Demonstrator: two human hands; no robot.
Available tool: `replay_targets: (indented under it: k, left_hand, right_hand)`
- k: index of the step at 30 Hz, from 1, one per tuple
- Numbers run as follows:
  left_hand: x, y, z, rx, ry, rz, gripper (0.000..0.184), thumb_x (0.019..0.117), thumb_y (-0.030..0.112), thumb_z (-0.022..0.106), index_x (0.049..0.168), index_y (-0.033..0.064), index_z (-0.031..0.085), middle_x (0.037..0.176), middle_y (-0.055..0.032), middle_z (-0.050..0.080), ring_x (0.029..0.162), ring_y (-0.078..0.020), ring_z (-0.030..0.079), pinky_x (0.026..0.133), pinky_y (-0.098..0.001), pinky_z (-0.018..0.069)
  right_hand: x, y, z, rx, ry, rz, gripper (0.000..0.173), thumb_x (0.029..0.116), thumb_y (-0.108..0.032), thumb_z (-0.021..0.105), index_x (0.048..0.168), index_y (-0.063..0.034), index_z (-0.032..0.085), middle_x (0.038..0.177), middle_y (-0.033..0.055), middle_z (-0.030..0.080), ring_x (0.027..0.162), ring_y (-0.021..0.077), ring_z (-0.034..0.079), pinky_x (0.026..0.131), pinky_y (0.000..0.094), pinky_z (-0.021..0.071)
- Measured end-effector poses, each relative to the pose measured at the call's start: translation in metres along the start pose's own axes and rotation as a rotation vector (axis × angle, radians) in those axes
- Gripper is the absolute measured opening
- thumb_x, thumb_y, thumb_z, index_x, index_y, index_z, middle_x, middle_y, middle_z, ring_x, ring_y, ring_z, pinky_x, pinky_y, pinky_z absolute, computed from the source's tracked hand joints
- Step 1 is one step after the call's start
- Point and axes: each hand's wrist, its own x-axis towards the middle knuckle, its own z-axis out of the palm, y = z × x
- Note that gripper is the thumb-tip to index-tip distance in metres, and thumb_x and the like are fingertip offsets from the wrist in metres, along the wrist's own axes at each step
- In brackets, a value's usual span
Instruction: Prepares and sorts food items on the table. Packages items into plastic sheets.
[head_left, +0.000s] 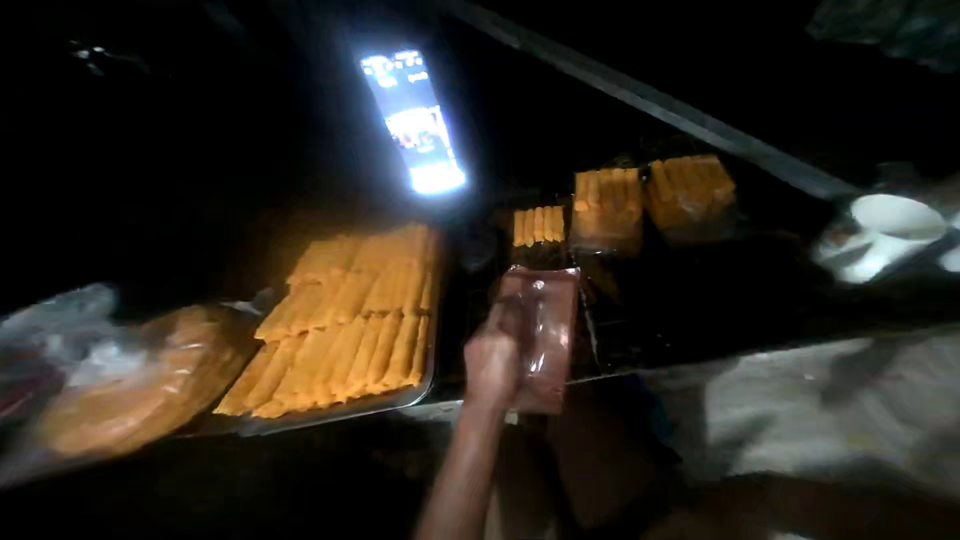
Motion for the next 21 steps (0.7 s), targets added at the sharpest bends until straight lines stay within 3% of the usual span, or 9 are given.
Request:
replay_targets:
  k: [3, 6, 7, 8, 10, 12, 15, 18, 21]
  left_hand:
    - [0.044, -0.004, -0.033, 0.052, 0.139, 0.038, 0.034, 0.1006, 0.010, 0.059, 0.134, 0.0067, 0.065, 0.131, -0.0217, 0.065, 0.099, -0.0429, 0.071, 0.076, -0.0614, 0.0575]
    - [0.060, 0.006, -0.060, 0.106, 0.414, 0.117, 0.034, 0.0985, 0.002, 0.057, 0.132, 0.0016, 0.064, 0.132, -0.0258, 0.062, 0.100, -0.0448, 0.070, 0.076, -0.0581, 0.0577]
    - [0.056, 0.010, -0.055, 0.121, 0.438, 0.155, 0.032, 0.0989, 0.004, 0.059, 0.131, 0.0005, 0.065, 0.131, -0.0255, 0.063, 0.098, -0.0433, 0.070, 0.075, -0.0560, 0.0583]
    - [0.046, 0.011, -0.041, 0.132, 0.401, 0.177, 0.034, 0.0981, 0.006, 0.061, 0.131, -0.0010, 0.065, 0.131, -0.0254, 0.064, 0.097, -0.0420, 0.071, 0.076, -0.0548, 0.0587]
    - [0.018, 0.012, 0.000, 0.138, 0.220, 0.181, 0.033, 0.0971, 0.004, 0.060, 0.128, -0.0022, 0.068, 0.128, -0.0233, 0.067, 0.098, -0.0397, 0.073, 0.079, -0.0519, 0.0601]
    - [-0.008, 0.014, 0.031, 0.118, 0.064, 0.149, 0.033, 0.0942, 0.000, 0.060, 0.125, -0.0003, 0.071, 0.124, -0.0200, 0.070, 0.099, -0.0384, 0.073, 0.079, -0.0514, 0.0607]
    - [-0.028, 0.024, 0.041, -0.002, -0.005, 0.089, 0.036, 0.0887, 0.000, 0.068, 0.125, -0.0021, 0.070, 0.124, -0.0208, 0.070, 0.098, -0.0382, 0.073, 0.079, -0.0524, 0.0609]
    - [-0.034, 0.032, 0.040, -0.115, -0.021, 0.047, 0.033, 0.0891, -0.003, 0.065, 0.122, -0.0022, 0.071, 0.121, -0.0203, 0.071, 0.097, -0.0363, 0.074, 0.080, -0.0510, 0.0612]
    - [-0.036, 0.033, 0.037, -0.240, -0.059, -0.003, 0.034, 0.0900, -0.001, 0.067, 0.124, -0.0024, 0.068, 0.124, -0.0205, 0.069, 0.101, -0.0350, 0.073, 0.087, -0.0505, 0.0599]
  right_hand:
    - [-0.003, 0.022, -0.002, 0.113, 0.103, 0.048, 0.074, 0.0673, -0.020, 0.094, 0.132, 0.0007, 0.064, 0.116, 0.0248, 0.069, 0.103, 0.0364, 0.069, 0.088, 0.0578, 0.0559]
    - [0.001, -0.001, -0.019, 0.072, 0.080, 0.220, 0.049, 0.0878, -0.019, 0.080, 0.127, 0.0053, 0.062, 0.110, 0.0197, 0.069, 0.099, 0.0283, 0.067, 0.090, 0.0479, 0.0551]
    - [0.001, 0.001, -0.018, 0.031, 0.197, 0.028, 0.034, 0.0925, -0.020, 0.074, 0.116, 0.0033, 0.064, 0.099, 0.0099, 0.070, 0.086, 0.0145, 0.066, 0.078, 0.0305, 0.0560]
    - [0.012, 0.031, -0.016, 0.152, 0.371, -0.434, 0.034, 0.0934, -0.017, 0.070, 0.111, 0.0117, 0.064, 0.092, 0.0119, 0.071, 0.078, 0.0091, 0.068, 0.066, 0.0185, 0.0561]
    - [-0.003, -0.024, -0.055, 0.337, 0.382, -0.137, 0.044, 0.0951, -0.027, 0.068, 0.131, -0.0029, 0.060, 0.110, 0.0041, 0.071, 0.093, 0.0057, 0.068, 0.081, 0.0222, 0.0564]
    - [-0.007, -0.033, -0.090, 0.447, 0.422, -0.019, 0.071, 0.0862, -0.040, 0.078, 0.145, -0.0099, 0.052, 0.123, 0.0046, 0.069, 0.101, 0.0107, 0.069, 0.087, 0.0298, 0.0590]
    - [0.004, -0.026, -0.111, 0.484, 0.526, -0.053, 0.078, 0.0785, -0.042, 0.082, 0.144, -0.0104, 0.052, 0.115, 0.0040, 0.070, 0.092, 0.0105, 0.070, 0.078, 0.0294, 0.0607]
    - [0.021, -0.030, -0.117, 0.592, 0.519, 0.040, 0.072, 0.0763, -0.028, 0.081, 0.141, -0.0127, 0.052, 0.102, 0.0042, 0.071, 0.076, 0.0114, 0.069, 0.062, 0.0277, 0.0584]
    - [0.029, -0.037, -0.122, 0.677, 0.517, 0.044, 0.063, 0.0812, -0.023, 0.075, 0.138, -0.0113, 0.052, 0.097, 0.0032, 0.069, 0.068, 0.0087, 0.065, 0.055, 0.0233, 0.0540]
